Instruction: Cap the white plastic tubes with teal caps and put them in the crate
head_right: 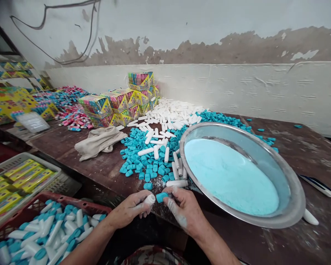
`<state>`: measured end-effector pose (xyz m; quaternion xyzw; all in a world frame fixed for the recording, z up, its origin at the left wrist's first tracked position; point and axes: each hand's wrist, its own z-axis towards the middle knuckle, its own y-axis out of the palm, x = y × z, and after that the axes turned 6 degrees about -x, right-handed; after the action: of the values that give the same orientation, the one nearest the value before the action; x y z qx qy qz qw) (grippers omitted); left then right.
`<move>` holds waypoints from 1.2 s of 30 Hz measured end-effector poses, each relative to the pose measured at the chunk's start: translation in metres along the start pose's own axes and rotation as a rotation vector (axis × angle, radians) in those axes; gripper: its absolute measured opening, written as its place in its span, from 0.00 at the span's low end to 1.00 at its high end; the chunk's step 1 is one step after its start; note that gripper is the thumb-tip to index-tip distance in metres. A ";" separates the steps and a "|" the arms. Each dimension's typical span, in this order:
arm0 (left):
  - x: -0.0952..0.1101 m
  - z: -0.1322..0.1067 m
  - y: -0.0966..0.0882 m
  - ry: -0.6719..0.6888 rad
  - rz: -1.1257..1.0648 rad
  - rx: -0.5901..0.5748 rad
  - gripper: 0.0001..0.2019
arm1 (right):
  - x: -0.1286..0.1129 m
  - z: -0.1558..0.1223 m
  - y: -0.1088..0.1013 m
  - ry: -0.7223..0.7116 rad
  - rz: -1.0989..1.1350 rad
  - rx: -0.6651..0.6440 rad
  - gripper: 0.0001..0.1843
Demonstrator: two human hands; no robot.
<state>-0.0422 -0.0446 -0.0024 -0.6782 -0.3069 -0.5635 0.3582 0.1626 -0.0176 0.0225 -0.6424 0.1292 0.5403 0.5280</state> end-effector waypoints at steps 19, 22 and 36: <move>0.003 0.029 0.027 -0.190 0.939 0.006 0.16 | 0.011 0.004 -0.001 0.340 0.530 -0.253 0.09; 0.005 0.031 0.029 -0.225 0.945 0.018 0.14 | 0.008 0.009 0.001 0.303 0.508 -0.222 0.06; -0.014 -0.001 -0.004 -0.292 0.767 0.280 0.11 | 0.018 0.038 0.010 0.060 -0.115 -0.112 0.14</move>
<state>-0.0482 -0.0430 -0.0159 -0.7608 -0.1537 -0.2406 0.5829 0.1409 0.0168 0.0080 -0.6934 0.0774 0.4957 0.5173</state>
